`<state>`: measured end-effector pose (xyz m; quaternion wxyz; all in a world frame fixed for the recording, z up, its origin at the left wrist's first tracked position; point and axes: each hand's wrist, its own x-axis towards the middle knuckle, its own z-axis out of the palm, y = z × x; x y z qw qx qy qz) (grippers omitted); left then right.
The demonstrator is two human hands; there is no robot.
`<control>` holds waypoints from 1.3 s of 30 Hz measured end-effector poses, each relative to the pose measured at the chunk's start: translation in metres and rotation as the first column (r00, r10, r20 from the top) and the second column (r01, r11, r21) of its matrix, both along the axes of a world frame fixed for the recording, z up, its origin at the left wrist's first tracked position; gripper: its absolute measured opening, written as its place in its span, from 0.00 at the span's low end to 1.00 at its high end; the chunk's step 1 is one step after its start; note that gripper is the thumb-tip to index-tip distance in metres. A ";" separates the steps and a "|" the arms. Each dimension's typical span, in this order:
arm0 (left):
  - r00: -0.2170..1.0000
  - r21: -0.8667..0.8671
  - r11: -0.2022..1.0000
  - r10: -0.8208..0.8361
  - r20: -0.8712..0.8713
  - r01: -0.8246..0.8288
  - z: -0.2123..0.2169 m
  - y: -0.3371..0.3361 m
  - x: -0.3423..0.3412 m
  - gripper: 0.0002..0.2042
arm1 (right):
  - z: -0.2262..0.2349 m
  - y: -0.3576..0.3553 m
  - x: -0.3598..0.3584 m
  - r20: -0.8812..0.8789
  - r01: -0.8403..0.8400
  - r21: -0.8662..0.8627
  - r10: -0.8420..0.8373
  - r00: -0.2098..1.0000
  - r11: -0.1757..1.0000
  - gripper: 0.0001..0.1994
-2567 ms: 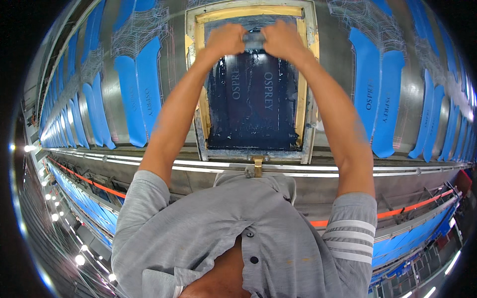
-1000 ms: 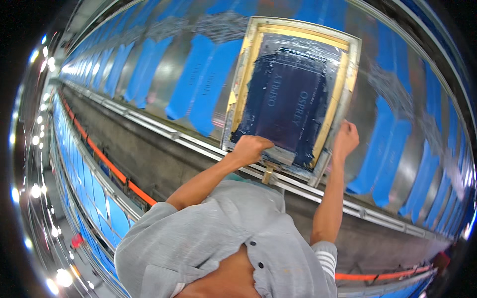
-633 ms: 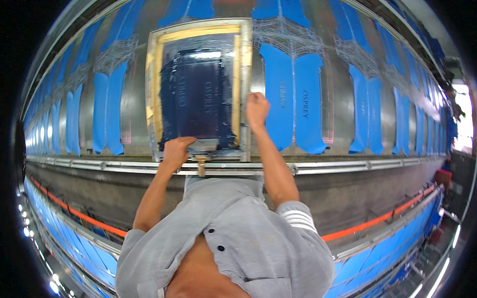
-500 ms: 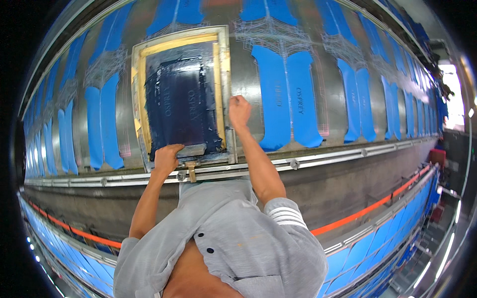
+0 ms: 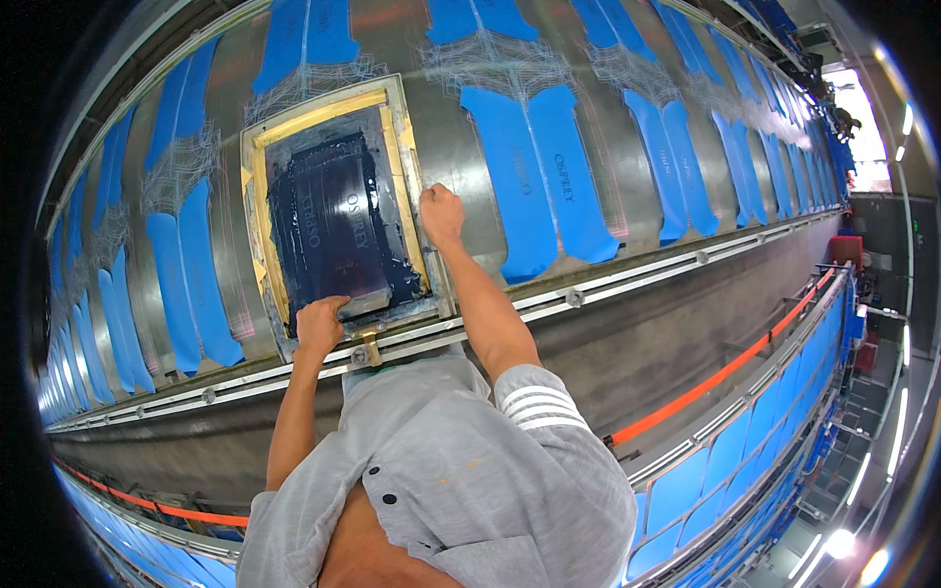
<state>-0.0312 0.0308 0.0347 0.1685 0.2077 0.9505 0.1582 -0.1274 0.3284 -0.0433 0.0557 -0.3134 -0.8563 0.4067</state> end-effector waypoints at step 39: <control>0.990 -0.055 0.995 -0.093 -0.109 0.087 -0.023 0.016 -0.381 0.19 | 0.079 -0.085 -0.247 0.372 -0.846 0.385 0.776 0.509 0.370 0.13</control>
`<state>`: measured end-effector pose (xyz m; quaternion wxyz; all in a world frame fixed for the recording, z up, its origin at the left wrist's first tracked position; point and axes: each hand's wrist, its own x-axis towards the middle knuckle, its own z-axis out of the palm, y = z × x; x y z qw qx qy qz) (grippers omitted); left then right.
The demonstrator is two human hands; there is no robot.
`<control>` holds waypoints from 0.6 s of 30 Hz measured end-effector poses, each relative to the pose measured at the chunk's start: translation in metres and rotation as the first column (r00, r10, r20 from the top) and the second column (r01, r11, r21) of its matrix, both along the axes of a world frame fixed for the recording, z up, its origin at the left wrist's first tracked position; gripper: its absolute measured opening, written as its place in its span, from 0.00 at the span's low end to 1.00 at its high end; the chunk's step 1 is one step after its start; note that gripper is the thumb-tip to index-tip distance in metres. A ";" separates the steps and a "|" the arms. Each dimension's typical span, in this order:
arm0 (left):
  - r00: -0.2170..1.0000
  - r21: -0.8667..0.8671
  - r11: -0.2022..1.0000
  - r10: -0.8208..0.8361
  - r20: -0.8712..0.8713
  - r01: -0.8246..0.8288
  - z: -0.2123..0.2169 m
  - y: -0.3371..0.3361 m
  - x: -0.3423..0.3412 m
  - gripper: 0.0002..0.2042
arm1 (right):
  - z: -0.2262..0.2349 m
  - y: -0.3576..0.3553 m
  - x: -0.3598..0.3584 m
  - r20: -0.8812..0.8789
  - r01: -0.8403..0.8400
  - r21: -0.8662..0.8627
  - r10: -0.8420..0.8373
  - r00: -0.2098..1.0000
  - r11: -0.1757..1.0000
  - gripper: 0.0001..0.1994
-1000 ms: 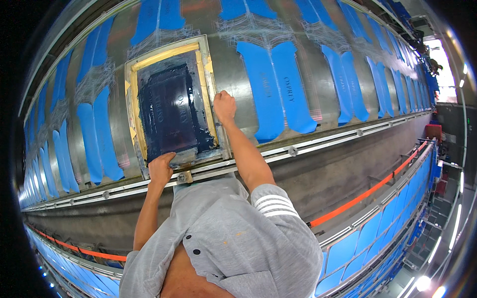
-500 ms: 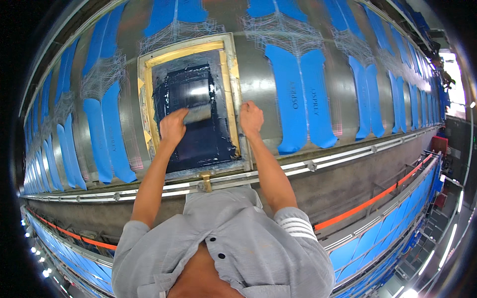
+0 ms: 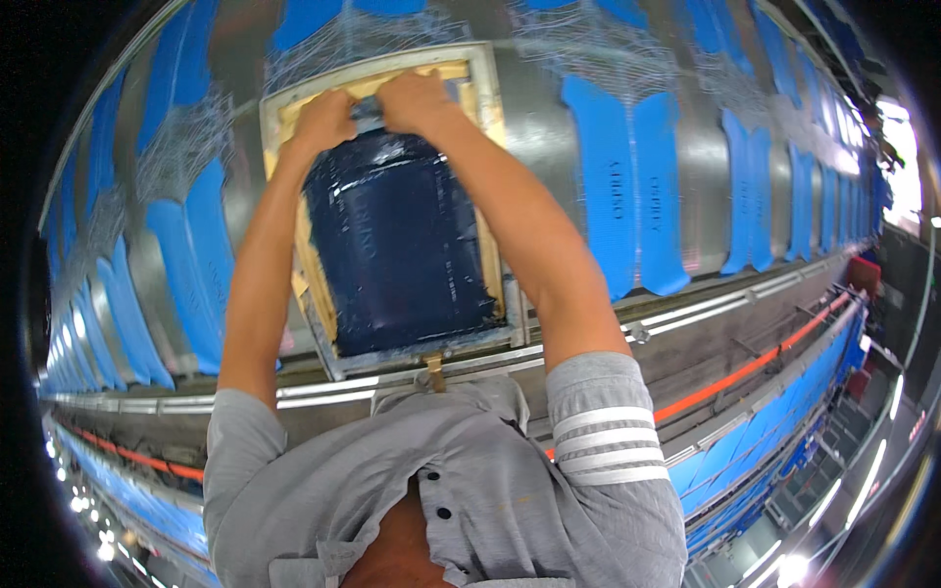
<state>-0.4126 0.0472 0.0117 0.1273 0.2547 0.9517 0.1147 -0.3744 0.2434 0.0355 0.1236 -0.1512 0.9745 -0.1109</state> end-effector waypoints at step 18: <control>0.967 0.023 0.999 0.040 0.252 -0.048 0.019 -0.031 0.339 0.18 | -0.016 -0.035 0.327 -0.039 -0.073 -0.209 0.067 0.997 0.975 0.07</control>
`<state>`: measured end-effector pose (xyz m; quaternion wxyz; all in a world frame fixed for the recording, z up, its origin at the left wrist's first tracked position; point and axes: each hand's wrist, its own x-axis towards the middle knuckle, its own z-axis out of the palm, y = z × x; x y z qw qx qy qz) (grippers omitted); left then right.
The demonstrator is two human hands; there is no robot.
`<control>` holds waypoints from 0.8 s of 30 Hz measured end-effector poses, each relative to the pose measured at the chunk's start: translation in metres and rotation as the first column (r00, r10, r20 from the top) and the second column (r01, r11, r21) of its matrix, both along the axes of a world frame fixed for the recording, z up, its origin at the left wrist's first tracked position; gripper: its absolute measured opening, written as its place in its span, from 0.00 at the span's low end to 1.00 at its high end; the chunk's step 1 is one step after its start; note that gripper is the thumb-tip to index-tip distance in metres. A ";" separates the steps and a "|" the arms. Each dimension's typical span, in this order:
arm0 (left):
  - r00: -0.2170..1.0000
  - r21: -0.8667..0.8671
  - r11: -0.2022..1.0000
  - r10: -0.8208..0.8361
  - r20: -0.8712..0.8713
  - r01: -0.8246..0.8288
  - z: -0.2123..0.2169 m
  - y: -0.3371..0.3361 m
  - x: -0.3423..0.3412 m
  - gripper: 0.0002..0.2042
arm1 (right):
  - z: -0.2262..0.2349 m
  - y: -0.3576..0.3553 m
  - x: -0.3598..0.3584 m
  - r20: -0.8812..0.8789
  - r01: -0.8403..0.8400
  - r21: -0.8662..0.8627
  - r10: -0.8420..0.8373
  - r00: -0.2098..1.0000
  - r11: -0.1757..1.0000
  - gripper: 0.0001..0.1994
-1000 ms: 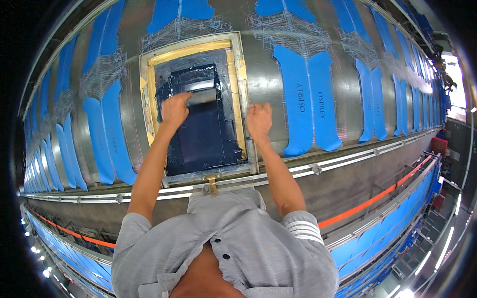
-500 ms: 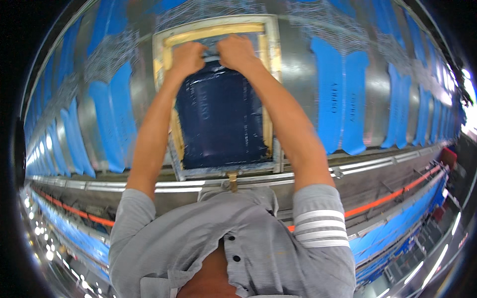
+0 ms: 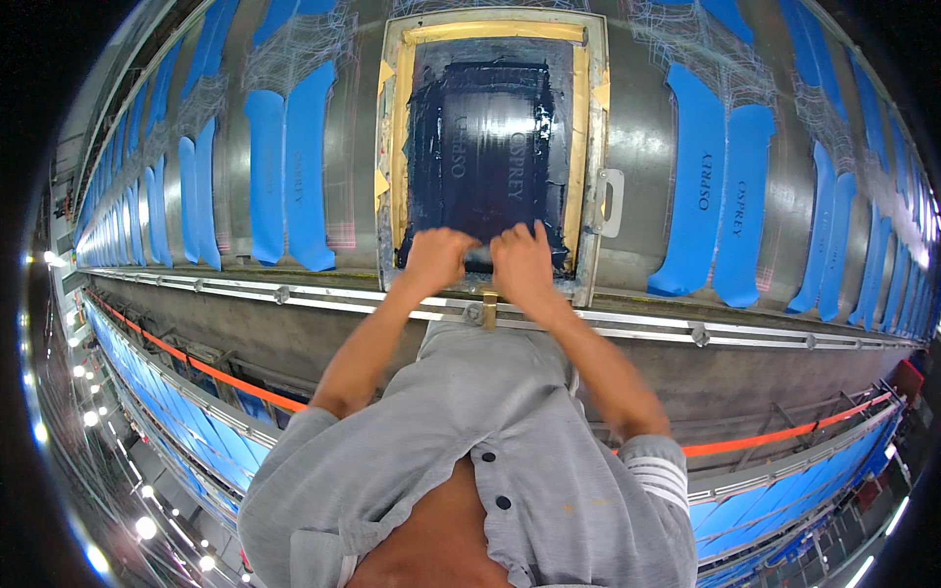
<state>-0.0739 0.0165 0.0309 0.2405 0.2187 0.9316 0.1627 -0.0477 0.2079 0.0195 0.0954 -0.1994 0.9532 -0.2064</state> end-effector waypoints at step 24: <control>0.993 0.082 0.995 0.059 -0.105 -0.051 -0.005 0.006 -0.018 0.20 | 0.000 0.000 -0.018 -0.051 0.025 0.018 -0.024 0.998 1.000 0.10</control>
